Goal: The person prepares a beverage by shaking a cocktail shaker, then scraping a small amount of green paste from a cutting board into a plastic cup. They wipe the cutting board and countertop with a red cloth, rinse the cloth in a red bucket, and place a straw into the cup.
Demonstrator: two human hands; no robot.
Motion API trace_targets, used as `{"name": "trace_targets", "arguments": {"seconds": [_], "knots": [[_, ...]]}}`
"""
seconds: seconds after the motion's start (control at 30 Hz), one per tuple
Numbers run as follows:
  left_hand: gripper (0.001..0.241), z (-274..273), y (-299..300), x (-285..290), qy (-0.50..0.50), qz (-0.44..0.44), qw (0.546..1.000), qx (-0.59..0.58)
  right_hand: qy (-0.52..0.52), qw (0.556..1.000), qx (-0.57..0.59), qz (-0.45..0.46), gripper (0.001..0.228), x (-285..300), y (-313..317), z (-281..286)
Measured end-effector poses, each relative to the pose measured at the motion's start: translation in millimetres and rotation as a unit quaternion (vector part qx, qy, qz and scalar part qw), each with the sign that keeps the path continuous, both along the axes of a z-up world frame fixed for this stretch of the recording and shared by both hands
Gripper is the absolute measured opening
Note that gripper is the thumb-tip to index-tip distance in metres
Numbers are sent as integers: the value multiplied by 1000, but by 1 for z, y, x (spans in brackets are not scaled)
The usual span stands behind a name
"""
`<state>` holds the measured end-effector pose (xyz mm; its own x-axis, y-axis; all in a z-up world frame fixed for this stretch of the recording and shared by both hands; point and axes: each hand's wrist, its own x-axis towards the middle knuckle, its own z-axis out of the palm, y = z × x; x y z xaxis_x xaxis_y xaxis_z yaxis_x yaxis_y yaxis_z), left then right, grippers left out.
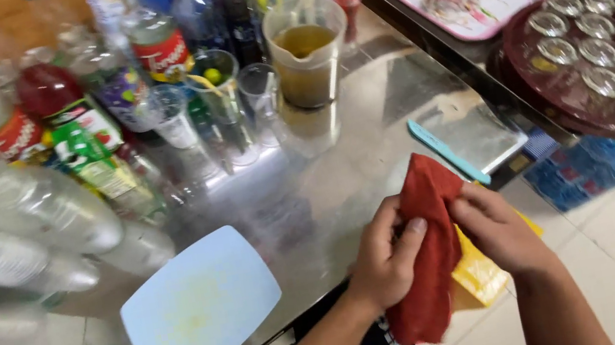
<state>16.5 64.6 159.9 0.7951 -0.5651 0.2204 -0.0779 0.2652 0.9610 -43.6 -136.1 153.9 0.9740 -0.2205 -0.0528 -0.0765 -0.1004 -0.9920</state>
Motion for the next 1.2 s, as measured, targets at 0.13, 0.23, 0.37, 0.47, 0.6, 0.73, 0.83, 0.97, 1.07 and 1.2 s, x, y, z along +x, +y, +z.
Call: {"name": "trace_targets", "arguments": {"seconds": [0.13, 0.23, 0.37, 0.47, 0.6, 0.73, 0.83, 0.97, 1.07, 1.2], "knots": [[33, 26, 29, 26, -48, -30, 998, -18, -64, 995, -70, 18, 24, 33, 30, 40], [20, 28, 42, 52, -132, 63, 989, -28, -162, 984, -76, 2, 11, 60, 40, 53], [29, 35, 64, 89, -130, 87, 987, -27, -164, 984, -68, 19, 13, 92, 55, 87], [52, 54, 79, 101, -97, 49, 993, -48, -172, 979, -103, 46, 17, 106, 74, 122], [69, 78, 75, 114, -161, 113, 980, 29, -176, 970, -151, 68, 19, 124, 87, 146], [42, 80, 73, 137, -168, 157, 969, 89, -174, 968, -150, 99, 26, 135, 83, 161], [58, 111, 85, 133, -197, 87, 974, 72, -190, 966, -136, 113, 34, 135, 74, 167], [46, 139, 95, 139, -282, 29, 950, 129, -205, 956, -155, 142, 25, 135, 68, 169], [23, 142, 99, 151, -354, 14, 923, 147, -224, 953, -145, 139, 22, 142, 59, 168], [14, 149, 105, 158, -400, -11, 909, 116, -266, 949, -130, 104, 18, 148, 50, 169]]}}
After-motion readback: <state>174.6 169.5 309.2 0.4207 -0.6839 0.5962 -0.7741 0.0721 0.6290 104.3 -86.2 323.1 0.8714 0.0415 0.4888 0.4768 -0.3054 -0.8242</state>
